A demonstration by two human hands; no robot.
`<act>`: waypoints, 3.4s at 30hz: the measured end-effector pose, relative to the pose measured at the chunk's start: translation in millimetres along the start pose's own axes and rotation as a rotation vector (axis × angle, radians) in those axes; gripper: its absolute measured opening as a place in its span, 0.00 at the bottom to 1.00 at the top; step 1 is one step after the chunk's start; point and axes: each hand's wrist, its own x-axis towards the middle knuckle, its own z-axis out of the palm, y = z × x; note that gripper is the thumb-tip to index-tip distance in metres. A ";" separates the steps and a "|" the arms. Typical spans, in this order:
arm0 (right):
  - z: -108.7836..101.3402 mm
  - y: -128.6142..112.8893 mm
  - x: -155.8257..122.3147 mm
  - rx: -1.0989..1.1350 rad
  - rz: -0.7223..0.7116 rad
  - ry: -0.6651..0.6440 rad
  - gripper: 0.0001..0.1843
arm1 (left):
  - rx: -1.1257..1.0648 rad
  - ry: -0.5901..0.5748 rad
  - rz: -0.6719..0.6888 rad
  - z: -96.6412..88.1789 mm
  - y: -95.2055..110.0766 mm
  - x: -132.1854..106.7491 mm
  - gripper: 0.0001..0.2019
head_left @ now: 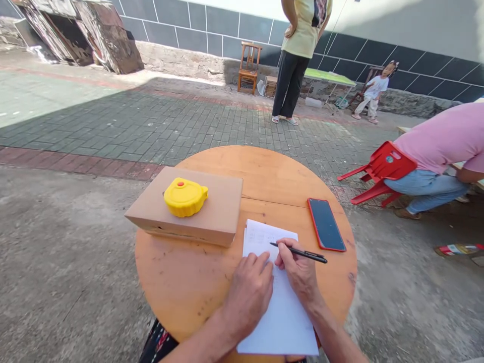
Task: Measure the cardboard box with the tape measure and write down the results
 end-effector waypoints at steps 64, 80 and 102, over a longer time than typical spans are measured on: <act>1.6 2.5 0.9 -0.159 -0.040 0.005 0.12 | -0.011 -0.021 -0.016 -2.0 -1.3 1.7 0.09; 2.3 -0.1 1.9 -0.143 -0.046 0.014 0.11 | -0.029 -0.016 -0.021 -3.9 -1.1 3.2 0.09; 0.9 -1.0 2.3 -0.037 -0.015 0.085 0.11 | -0.015 0.000 -0.008 -3.5 -2.0 3.1 0.10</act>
